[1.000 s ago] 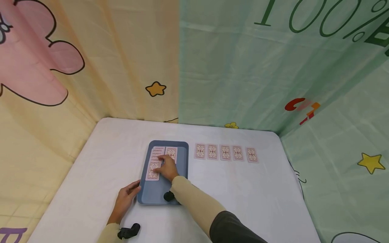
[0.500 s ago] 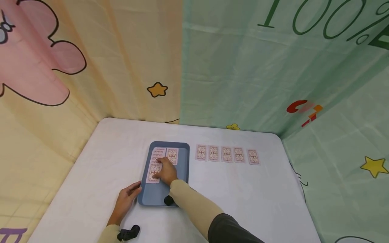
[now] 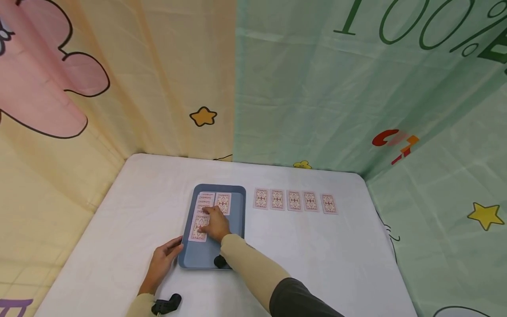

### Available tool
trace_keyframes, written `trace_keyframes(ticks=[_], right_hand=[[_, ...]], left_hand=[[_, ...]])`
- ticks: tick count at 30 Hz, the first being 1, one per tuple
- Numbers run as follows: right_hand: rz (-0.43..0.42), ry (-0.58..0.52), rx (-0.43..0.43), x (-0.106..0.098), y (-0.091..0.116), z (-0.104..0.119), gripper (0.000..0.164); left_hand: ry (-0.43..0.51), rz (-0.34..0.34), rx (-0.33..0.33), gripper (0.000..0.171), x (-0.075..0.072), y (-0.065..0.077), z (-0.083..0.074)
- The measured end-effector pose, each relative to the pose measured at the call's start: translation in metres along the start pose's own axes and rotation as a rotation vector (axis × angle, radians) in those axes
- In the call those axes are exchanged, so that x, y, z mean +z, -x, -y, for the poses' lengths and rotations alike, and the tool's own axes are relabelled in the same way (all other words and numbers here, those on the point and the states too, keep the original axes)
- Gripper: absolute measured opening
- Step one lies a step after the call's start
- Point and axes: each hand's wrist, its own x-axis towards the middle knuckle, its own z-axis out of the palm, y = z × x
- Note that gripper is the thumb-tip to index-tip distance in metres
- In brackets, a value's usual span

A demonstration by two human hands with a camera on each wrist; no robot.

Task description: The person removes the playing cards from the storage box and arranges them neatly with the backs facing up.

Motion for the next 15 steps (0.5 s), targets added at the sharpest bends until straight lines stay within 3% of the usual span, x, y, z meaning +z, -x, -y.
trace_keyframes(ticks=[9, 15], right_hand=[[-0.031, -0.078, -0.065, -0.0007, 0.0016, -0.0072, 0.036], [-0.016, -0.128, -0.103, -0.0031, 0.0025, -0.0092, 0.028]], left_hand=[[0.022, 0.008, 0.004, 0.048, 0.0000, 0.0013, -0.0008], [0.004, 0.015, -0.018, 0.049, -0.0003, 0.0012, -0.0033]])
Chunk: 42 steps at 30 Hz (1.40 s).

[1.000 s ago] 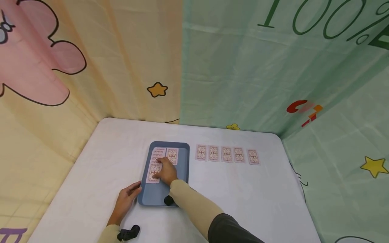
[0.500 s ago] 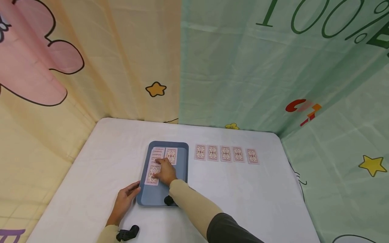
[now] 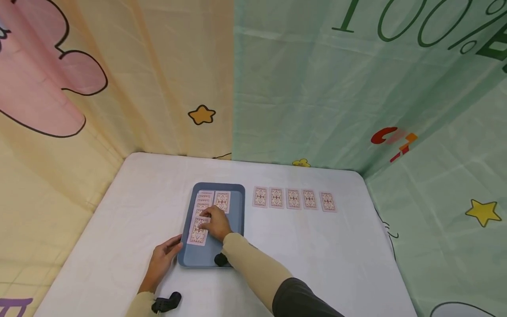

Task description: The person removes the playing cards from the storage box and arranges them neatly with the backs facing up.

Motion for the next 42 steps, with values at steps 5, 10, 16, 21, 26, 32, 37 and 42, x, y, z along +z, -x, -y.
trace_keyframes(ticks=[5, 10, 16, 21, 26, 32, 37, 42], right_hand=[[0.040, -0.045, -0.010, -0.004, 0.001, -0.002, 0.025], [0.042, -0.136, -0.069, -0.009, 0.003, -0.005, 0.016], [0.012, -0.205, -0.171, -0.016, 0.006, -0.006, 0.011], [0.018, -0.243, -0.155, -0.033, 0.011, -0.001, 0.012], [0.037, -0.246, -0.094, -0.058, 0.015, -0.002, 0.014], [0.029, -0.233, -0.073, -0.090, 0.019, -0.015, 0.015], [0.019, -0.229, -0.090, -0.111, 0.023, -0.028, 0.017], [-0.022, -0.218, -0.059, -0.130, 0.026, -0.044, 0.017]], left_hand=[[0.003, -0.014, 0.008, 0.048, 0.000, 0.000, 0.001], [-0.008, -0.010, 0.008, 0.046, 0.000, -0.001, 0.001], [-0.031, -0.019, 0.019, 0.046, -0.003, -0.003, -0.001], [-0.028, -0.026, -0.001, 0.047, -0.002, -0.005, -0.001], [-0.014, -0.010, -0.034, 0.046, -0.001, -0.006, -0.001], [-0.015, -0.009, -0.035, 0.046, 0.000, -0.005, 0.000], [-0.012, -0.010, -0.035, 0.045, 0.000, -0.002, -0.002], [-0.007, -0.010, -0.044, 0.045, 0.001, 0.000, -0.003]])
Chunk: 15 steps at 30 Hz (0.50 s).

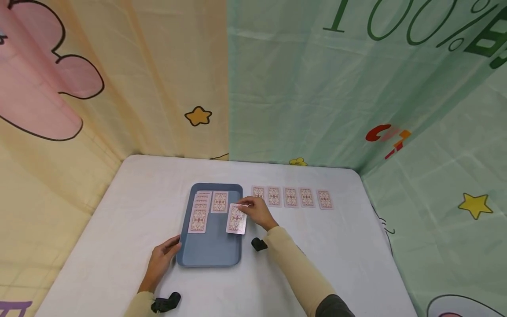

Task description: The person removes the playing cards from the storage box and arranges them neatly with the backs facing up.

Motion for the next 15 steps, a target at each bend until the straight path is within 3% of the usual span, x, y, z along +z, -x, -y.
trace_keyframes(ticks=[8, 15], right_hand=[[-0.125, -0.075, 0.030, -0.029, 0.007, -0.030, 0.019], [-0.222, -0.108, 0.099, -0.041, 0.015, -0.048, 0.022]], left_hand=[[0.000, 0.003, 0.017, 0.045, 0.002, 0.000, 0.000], [-0.004, 0.004, 0.000, 0.045, 0.000, 0.000, 0.001]])
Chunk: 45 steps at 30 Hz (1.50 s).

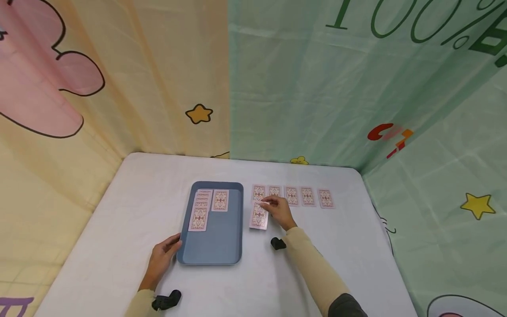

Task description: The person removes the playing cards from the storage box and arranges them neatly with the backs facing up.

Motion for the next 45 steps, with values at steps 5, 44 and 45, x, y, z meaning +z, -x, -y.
trace_keyframes(ticks=[5, 44, 45], right_hand=[[-0.018, 0.013, 0.032, -0.001, -0.002, -0.015, 0.017], [-0.106, 0.268, 0.026, 0.018, -0.012, -0.034, 0.027], [-0.106, 0.268, 0.028, 0.018, -0.011, -0.034, 0.028]], left_hand=[[-0.006, 0.004, 0.009, 0.046, -0.001, -0.001, 0.000], [-0.027, -0.008, 0.034, 0.050, 0.000, -0.003, 0.005], [-0.025, -0.006, 0.033, 0.050, 0.000, -0.003, 0.005]])
